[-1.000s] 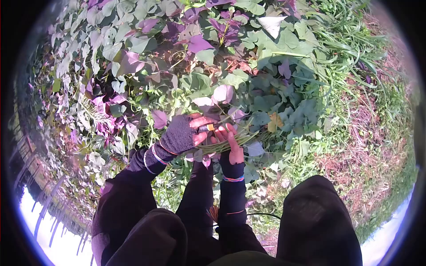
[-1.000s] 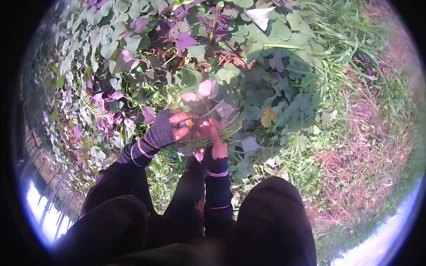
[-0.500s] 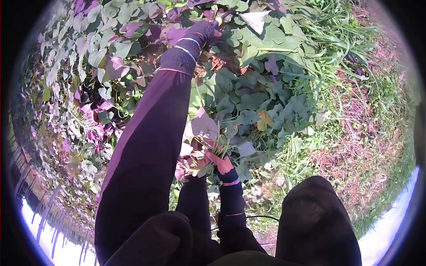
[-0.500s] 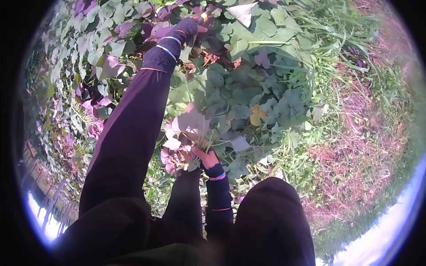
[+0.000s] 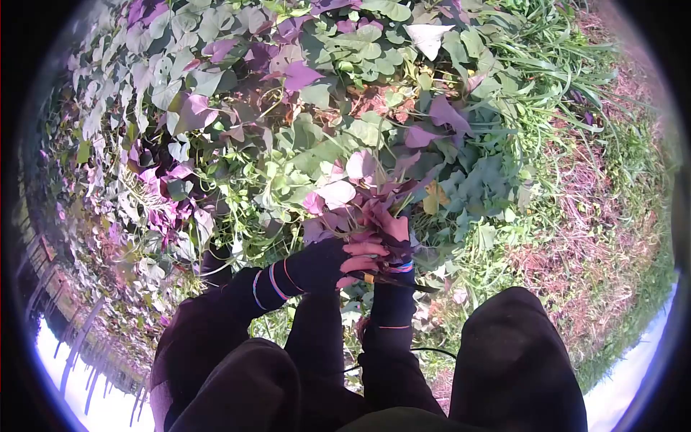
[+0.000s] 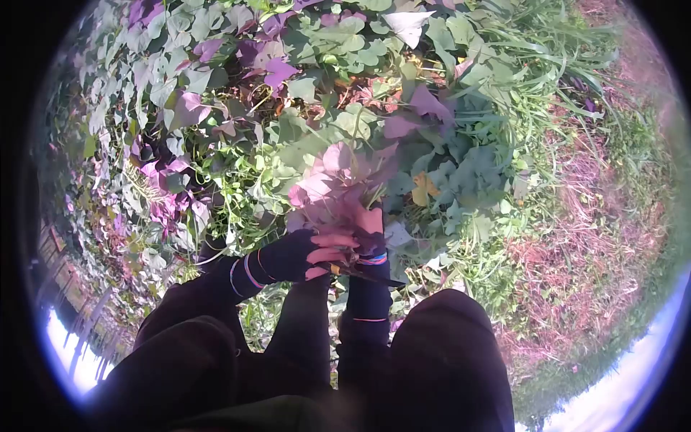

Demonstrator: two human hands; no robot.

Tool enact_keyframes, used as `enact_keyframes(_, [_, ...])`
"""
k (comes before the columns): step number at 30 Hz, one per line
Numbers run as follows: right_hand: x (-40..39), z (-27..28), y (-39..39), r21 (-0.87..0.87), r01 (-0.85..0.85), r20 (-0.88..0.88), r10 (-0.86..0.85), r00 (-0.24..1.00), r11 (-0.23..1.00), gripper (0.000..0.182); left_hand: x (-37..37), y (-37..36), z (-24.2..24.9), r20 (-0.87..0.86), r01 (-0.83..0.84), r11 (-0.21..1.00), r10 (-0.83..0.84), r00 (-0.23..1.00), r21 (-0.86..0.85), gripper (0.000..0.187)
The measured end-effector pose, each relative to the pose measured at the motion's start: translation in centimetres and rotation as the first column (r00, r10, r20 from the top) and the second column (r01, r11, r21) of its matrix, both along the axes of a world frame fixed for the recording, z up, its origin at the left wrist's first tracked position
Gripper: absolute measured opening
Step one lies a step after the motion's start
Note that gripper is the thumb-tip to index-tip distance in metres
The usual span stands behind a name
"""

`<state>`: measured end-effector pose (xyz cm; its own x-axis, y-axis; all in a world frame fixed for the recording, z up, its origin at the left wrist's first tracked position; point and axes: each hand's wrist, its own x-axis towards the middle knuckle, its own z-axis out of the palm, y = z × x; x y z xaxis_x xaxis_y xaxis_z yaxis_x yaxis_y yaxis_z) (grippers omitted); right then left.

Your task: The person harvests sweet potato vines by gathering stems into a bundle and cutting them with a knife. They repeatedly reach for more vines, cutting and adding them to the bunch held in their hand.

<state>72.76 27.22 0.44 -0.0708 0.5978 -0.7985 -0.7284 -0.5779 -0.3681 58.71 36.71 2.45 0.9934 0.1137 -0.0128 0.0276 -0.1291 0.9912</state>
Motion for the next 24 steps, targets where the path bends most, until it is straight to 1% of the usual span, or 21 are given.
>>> enact_keyframes(1, [-0.8, -1.6, -2.0, -0.070, -0.232, 0.514, 0.234, 0.825, 0.970, 0.052, 0.2, -0.1, 0.3, 0.073, 0.031, 0.999, -0.027, 0.997, -0.043, 0.040])
enact_keyframes(2, [-2.2, -4.7, -4.5, -0.067, 0.480, -0.023, -0.483, 0.876, 0.875, 0.047, 0.5, 1.7, 1.0, -0.006, 0.000, 0.998, 0.000, 1.000, 0.064, 0.041])
enact_keyframes(3, [-3.1, -3.5, -4.8, 0.088, 0.474, 0.168, -0.482, 0.860, 0.876, 0.044, 0.3, 2.4, -0.6, -0.096, -0.095, 0.969, 0.119, 0.988, 0.228, 0.040])
enact_keyframes(4, [-3.6, -3.0, -5.5, 0.089, 0.473, 0.172, -0.481, 0.859, 0.876, 0.044, 0.8, 3.2, -1.8, -0.215, -0.327, 0.924, 0.366, 0.905, 0.199, 0.037])
enact_keyframes(5, [-4.0, -2.7, -6.1, 0.037, 0.468, 0.214, -0.465, 0.859, 0.883, 0.045, 1.5, 5.3, -3.6, -0.191, -0.316, 0.821, 0.446, 0.874, 0.475, 0.033])
enact_keyframes(6, [-4.5, -2.5, -6.7, -0.015, 0.466, 0.252, -0.448, 0.858, 0.885, 0.046, 2.7, 7.0, -4.5, -0.326, -0.327, 0.793, 0.533, 0.781, 0.514, 0.032])
enact_keyframes(7, [-4.9, -2.5, -7.1, -0.064, 0.464, 0.291, -0.428, 0.856, 0.884, 0.047, 3.6, 8.5, -6.7, -0.375, -0.223, 0.789, 0.494, 0.785, 0.573, 0.030])
enact_keyframes(9, [-5.4, -2.1, -7.0, -0.120, 0.467, 0.335, -0.407, 0.850, 0.876, 0.048, 6.5, 10.0, -9.2, -0.273, -0.089, 0.676, 0.410, 0.870, 0.732, 0.033])
enact_keyframes(10, [-5.6, -1.2, -6.5, -0.140, 0.558, 0.279, -0.508, 0.815, 0.818, 0.032, 8.3, 10.5, -10.4, -0.321, 0.000, 0.708, 0.320, 0.892, 0.706, 0.030])
enact_keyframes(11, [-5.7, -0.4, -6.0, -0.164, 0.640, 0.224, -0.603, 0.766, 0.751, 0.021, 9.6, 11.0, -11.4, -0.321, -0.001, 0.712, 0.317, 0.893, 0.702, 0.030])
enact_keyframes(13, [-5.5, 0.7, -6.1, -0.216, 0.639, 0.250, -0.591, 0.767, 0.738, 0.022, 11.3, 11.9, -13.6, -0.488, 0.261, 0.702, 0.140, 0.861, 0.662, 0.025])
enact_keyframes(15, [-5.4, 1.8, -7.4, -0.256, 0.525, 0.457, -0.377, 0.806, 0.812, 0.022, 9.4, 13.7, -16.1, -0.539, 0.201, 0.734, 0.257, 0.802, 0.648, 0.024])
enact_keyframes(16, [-5.0, 2.1, -8.3, -0.253, 0.455, 0.396, -0.338, 0.854, 0.854, 0.024, 7.5, 14.3, -15.1, -0.401, 0.163, 0.629, 0.258, 0.879, 0.760, 0.022])
enact_keyframes(17, [-5.4, 2.1, -8.5, -0.130, 0.505, 0.308, -0.449, 0.839, 0.853, 0.035, 5.5, 14.7, -15.9, -0.480, 0.198, 0.566, 0.405, 0.778, 0.800, 0.020])
enact_keyframes(18, [-5.6, 2.2, -9.0, -0.158, 0.487, 0.177, -0.460, 0.870, 0.859, 0.038, 3.2, 15.5, -16.6, -0.584, 0.195, 0.637, 0.485, 0.651, 0.746, 0.019])
enact_keyframes(19, [-6.0, 2.2, -9.7, -0.183, 0.464, 0.048, -0.464, 0.885, 0.867, 0.040, -0.2, 15.2, -15.6, -0.145, -0.062, 0.503, 0.362, 0.921, 0.862, 0.018])
enact_keyframes(20, [-6.6, 1.6, -10.5, -0.262, 0.448, -0.083, -0.482, 0.872, 0.855, 0.045, -1.8, 14.2, -16.2, -0.534, -0.077, 0.765, 0.513, 0.672, 0.639, 0.026])
enact_keyframes(21, [-7.2, 1.2, -10.2, -0.260, 0.445, -0.089, -0.480, 0.873, 0.857, 0.045, -3.0, 12.2, -14.4, -0.543, -0.271, 0.853, 0.499, 0.675, 0.447, 0.038])
enact_keyframes(22, [-8.3, 1.0, -9.7, -0.274, 0.402, -0.122, -0.446, 0.887, 0.874, 0.044, -3.5, 10.4, -11.2, -0.591, -0.311, 0.932, 0.361, 0.722, 0.189, 0.047])
enact_keyframes(23, [-8.9, 2.3, -7.1, -0.288, 0.355, -0.154, -0.409, 0.899, 0.890, 0.043, -4.0, 8.3, -8.4, -0.551, -0.389, 0.921, 0.318, 0.772, -0.013, 0.048])
enact_keyframes(24, [-9.4, 4.2, -4.8, -0.441, 0.304, -0.144, -0.401, 0.905, 0.844, 0.038, -4.6, 6.8, -6.5, -0.646, -0.395, 0.902, 0.197, 0.738, -0.176, 0.045])
